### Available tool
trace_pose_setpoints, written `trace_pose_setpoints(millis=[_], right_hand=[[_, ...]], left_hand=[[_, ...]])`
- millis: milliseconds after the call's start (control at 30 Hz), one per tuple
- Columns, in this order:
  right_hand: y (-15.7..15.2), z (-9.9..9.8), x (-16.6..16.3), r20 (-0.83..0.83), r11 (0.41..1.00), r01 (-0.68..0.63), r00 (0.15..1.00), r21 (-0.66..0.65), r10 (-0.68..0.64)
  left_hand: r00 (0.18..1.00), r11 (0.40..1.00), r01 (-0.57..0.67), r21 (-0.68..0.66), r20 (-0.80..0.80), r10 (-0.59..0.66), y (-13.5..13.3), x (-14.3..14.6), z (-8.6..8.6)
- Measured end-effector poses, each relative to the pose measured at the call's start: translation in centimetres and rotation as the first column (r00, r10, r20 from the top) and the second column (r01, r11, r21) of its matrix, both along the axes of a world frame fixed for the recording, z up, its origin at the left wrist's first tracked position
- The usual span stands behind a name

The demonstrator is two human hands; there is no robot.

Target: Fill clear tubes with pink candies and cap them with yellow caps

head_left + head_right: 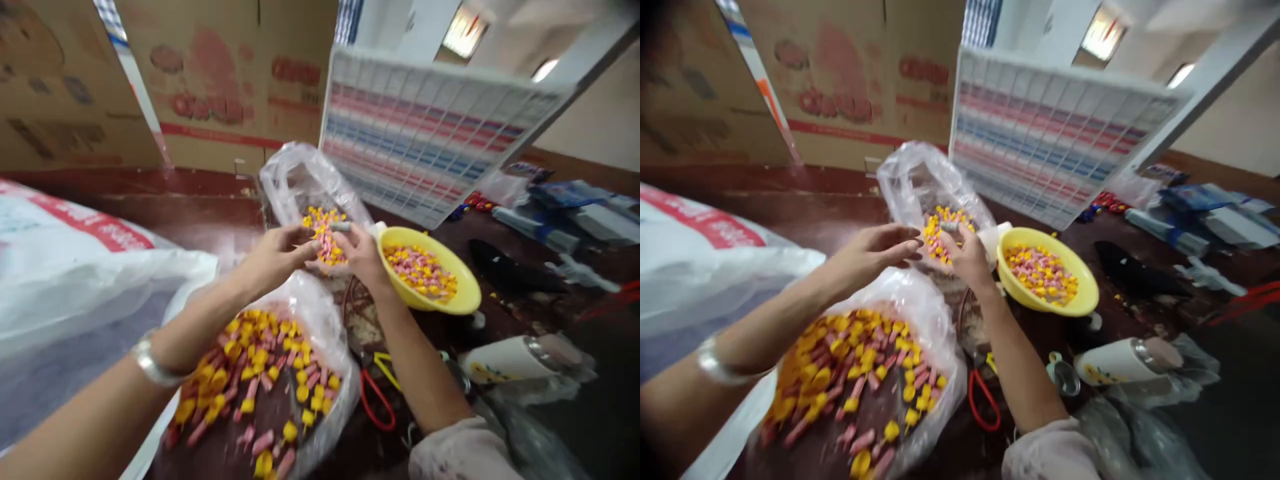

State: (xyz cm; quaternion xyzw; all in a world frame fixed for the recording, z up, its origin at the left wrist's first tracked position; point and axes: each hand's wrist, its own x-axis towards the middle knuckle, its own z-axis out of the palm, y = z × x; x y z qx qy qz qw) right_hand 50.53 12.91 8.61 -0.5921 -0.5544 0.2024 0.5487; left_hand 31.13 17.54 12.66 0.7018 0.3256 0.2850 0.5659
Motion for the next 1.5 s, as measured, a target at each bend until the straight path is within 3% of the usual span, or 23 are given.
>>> trace_pose_setpoints(millis=[67,100,167,233,333,400,500,667,800,967,1100,1300,1400,1500], right_hand=[[-4.4,-0.9,-2.1,0.062,0.996,-0.079,0.995,-0.036,0.081],[-6.5,-1.4,-3.4,0.112,0.985,-0.145,0.982,-0.091,0.154],[-10.4,-2.7,-6.0,0.233,0.924,-0.298,0.906,-0.242,0.353],[-13.1,-4.7,-8.3,0.350,0.837,-0.364,0.785,-0.408,0.511],[-15.2,-7.8,-10.6,0.430,0.709,-0.293,0.628,-0.642,0.649],[-16.0,-9.0,-11.4,0.430,0.641,-0.211,0.584,-0.738,0.688],[-17.2,-9.3,-12.0,0.435,0.595,-0.146,0.551,-0.790,0.712],[-18.7,-9.2,-13.6,0.459,0.587,-0.108,0.516,-0.802,0.723],[-18.9,-10.0,-14.9,0.442,0.582,-0.094,0.556,-0.808,0.704],[-18.9,-10.4,-15.8,0.406,0.605,-0.129,0.630,-0.786,0.662],[-19.1,-10.5,-16.2,0.380,0.597,-0.130,0.660,-0.791,0.648],[-18.8,-12.3,-16.0,0.262,0.653,-0.247,0.772,-0.716,0.579],[-18.2,-13.2,-15.7,0.172,0.653,-0.268,0.832,-0.708,0.528],[-17.8,-12.9,-15.5,0.084,0.624,-0.298,0.858,-0.723,0.507]], left_hand=[[0.992,0.984,0.089,0.155,-0.097,-0.075,-3.5,-4.3,-1.4],[0.983,0.982,0.087,0.170,-0.173,-0.057,-5.3,-6.4,-2.7],[0.939,0.990,0.089,0.108,-0.339,-0.047,-9.2,-10.2,-6.4],[0.870,0.992,0.048,0.116,-0.494,0.016,-12.8,-13.1,-10.9],[0.785,0.979,0.024,0.201,-0.610,0.107,-16.7,-15.4,-16.7],[0.752,0.977,0.042,0.211,-0.651,0.108,-18.3,-15.7,-18.6],[0.689,0.983,0.102,0.152,-0.723,0.040,-19.3,-15.1,-18.7],[0.596,0.981,0.178,0.077,-0.802,-0.045,-19.3,-13.0,-16.9],[0.635,0.978,0.199,0.062,-0.769,-0.080,-19.3,-11.7,-16.7],[0.703,0.992,0.126,0.009,-0.706,-0.084,-19.7,-11.5,-18.3],[0.820,1.000,0.020,-0.020,-0.572,-0.028,-19.9,-12.5,-19.6],[0.956,0.950,-0.140,-0.279,-0.289,0.056,-20.0,-13.6,-20.5],[0.968,0.908,-0.179,-0.378,-0.231,0.095,-19.7,-13.6,-20.3],[0.967,0.892,-0.208,-0.400,-0.222,0.126,-19.4,-13.2,-18.8]])
